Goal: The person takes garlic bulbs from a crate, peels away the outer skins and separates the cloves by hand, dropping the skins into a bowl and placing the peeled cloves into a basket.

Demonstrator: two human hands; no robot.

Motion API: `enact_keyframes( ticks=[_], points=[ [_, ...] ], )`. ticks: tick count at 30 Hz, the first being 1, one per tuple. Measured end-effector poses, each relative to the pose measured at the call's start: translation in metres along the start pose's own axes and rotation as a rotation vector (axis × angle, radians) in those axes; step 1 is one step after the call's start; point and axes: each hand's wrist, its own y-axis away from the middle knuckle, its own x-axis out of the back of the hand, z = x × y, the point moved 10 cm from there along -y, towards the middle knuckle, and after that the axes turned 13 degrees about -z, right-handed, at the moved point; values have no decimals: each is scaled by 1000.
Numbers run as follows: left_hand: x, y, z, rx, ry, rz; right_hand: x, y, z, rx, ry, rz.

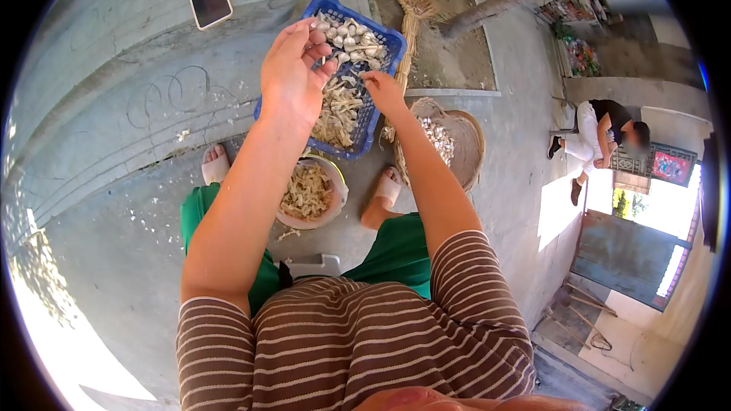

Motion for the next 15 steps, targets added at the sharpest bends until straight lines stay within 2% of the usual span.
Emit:
enact_keyframes(
  ticks=[5,9,11,15],
  points=[
    [4,-4,9,-24,29,0,-44,-70,-7,-55,171,-26],
    [5,-3,18,-62,26,-2,-83,-105,1,-109,330,-177],
    [9,-4,21,-76,27,15,-105,-114,9,-109,562,-249],
    [13,-5,28,-97,25,9,-107,-109,11,-170,514,-205]
  ],
)
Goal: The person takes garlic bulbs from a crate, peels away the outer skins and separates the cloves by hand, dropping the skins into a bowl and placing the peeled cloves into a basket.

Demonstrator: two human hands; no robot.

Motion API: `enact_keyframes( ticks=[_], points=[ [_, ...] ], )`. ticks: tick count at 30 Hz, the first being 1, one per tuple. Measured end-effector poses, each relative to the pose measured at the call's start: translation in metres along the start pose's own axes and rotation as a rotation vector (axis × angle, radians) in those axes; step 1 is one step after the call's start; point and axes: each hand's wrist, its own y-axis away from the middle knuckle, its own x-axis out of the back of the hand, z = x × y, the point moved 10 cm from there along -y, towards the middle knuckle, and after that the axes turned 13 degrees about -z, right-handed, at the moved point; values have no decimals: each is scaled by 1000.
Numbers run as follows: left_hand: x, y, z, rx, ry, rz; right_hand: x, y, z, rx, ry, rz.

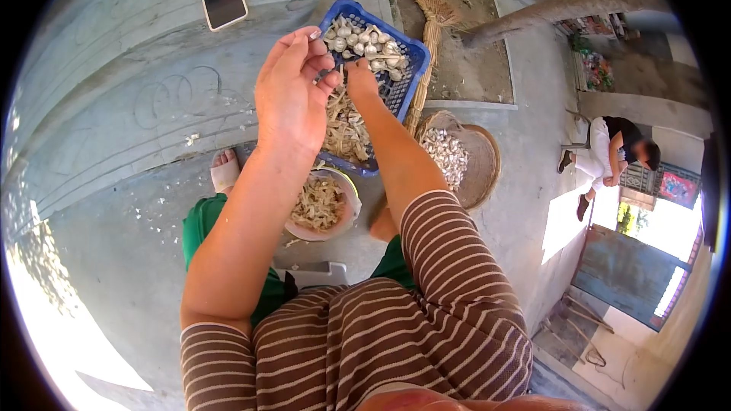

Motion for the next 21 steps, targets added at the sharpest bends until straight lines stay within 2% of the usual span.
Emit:
enact_keyframes(
  ticks=[5,7,8,10,11,14,15,19,21],
  points=[
    [1,-3,0,3,2,-31,3,11,8,97,-118,161],
    [4,-2,1,-4,6,0,21,24,8,202,-271,324],
    [5,-2,2,1,7,-1,22,25,9,197,-271,323],
    [5,-6,8,-23,36,-53,17,21,20,25,-415,164],
    [6,-8,11,-41,17,-58,21,24,19,-16,-384,175],
    [11,-13,20,-85,16,-36,29,23,-5,-24,-339,168],
    [10,-14,19,-83,12,-36,36,23,-15,44,-325,252],
    [8,-16,20,-90,16,-49,26,2,-34,18,-368,158],
    [7,-17,19,-91,12,-50,30,-1,-43,26,-382,219]
  ],
)
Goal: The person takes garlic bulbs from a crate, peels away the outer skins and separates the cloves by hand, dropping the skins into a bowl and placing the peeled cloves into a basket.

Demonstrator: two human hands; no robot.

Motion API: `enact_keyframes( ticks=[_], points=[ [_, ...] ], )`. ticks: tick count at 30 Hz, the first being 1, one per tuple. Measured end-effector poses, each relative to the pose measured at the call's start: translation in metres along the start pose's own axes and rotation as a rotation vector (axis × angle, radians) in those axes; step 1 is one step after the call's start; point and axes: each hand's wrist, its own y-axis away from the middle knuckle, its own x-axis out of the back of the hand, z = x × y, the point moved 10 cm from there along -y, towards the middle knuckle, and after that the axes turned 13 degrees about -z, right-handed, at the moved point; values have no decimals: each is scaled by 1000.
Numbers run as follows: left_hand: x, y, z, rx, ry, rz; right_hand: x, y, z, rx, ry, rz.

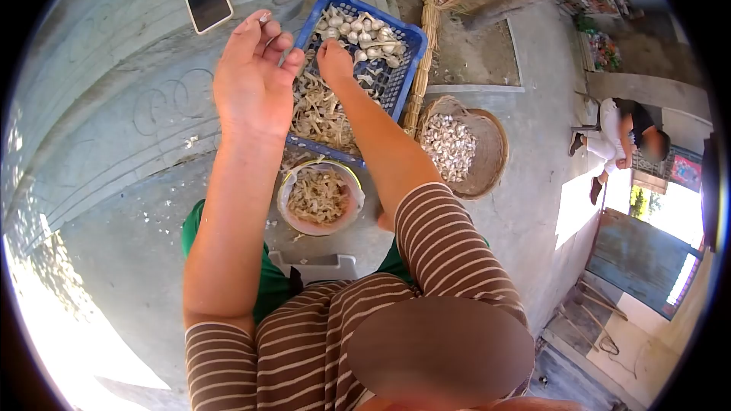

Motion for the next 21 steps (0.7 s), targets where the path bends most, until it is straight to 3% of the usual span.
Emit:
enact_keyframes(
  ticks=[1,3,5,7,9,13,16,17,19,21],
  points=[
    [-1,0,-2,9,3,-3,3,-1,-4,17,-11,61],
    [-2,1,-3,12,3,-6,-11,-6,-5,41,-30,-32],
    [-3,0,-5,22,15,-11,-37,-13,-7,46,154,-214],
    [-4,1,-5,18,9,-12,-35,-8,-5,53,109,-199],
    [-5,2,-5,12,6,-12,-22,1,-3,66,-128,-102],
    [-11,10,-13,49,21,-4,31,39,-15,116,-289,71],
    [-14,16,-24,83,-12,6,56,66,-22,187,-669,-52],
    [-13,18,-29,109,-37,9,68,77,-21,190,-663,-46],
    [-16,22,-41,158,-113,-15,91,121,-57,153,-1190,-266],
    [-18,30,-54,211,-186,-43,117,151,-72,194,-1215,-247]
  ],
)
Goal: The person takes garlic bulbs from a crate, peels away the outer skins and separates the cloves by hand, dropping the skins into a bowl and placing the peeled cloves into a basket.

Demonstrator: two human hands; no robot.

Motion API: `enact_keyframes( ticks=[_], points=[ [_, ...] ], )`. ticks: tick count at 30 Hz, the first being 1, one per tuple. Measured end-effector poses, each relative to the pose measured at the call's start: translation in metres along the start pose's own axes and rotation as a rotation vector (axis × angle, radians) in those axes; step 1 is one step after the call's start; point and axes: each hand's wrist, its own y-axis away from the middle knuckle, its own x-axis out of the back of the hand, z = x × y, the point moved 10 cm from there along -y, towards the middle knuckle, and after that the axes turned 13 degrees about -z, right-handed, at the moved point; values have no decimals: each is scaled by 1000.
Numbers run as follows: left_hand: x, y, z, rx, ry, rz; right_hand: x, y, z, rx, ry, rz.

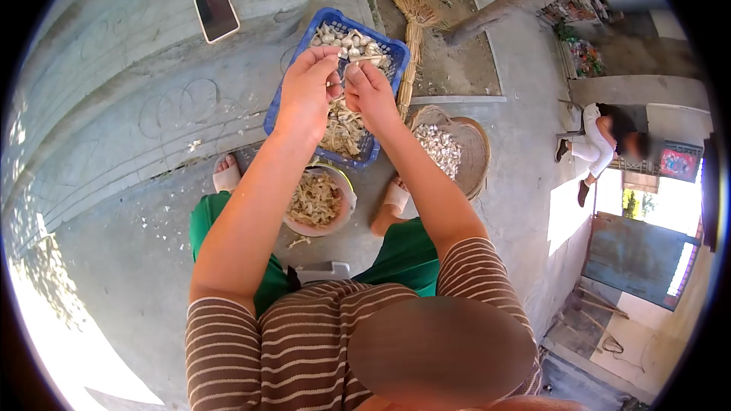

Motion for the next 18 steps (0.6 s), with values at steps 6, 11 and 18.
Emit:
enact_keyframes(
  ticks=[6,11,18],
  points=[
    [-63,26,-20,91,-552,-444,-16,64,-46,51,-161,83],
    [-67,33,-24,-2,-636,-457,-4,82,-47,107,-223,156],
    [-81,31,-5,-224,-717,-463,-3,86,-73,159,-195,136]
  ],
)
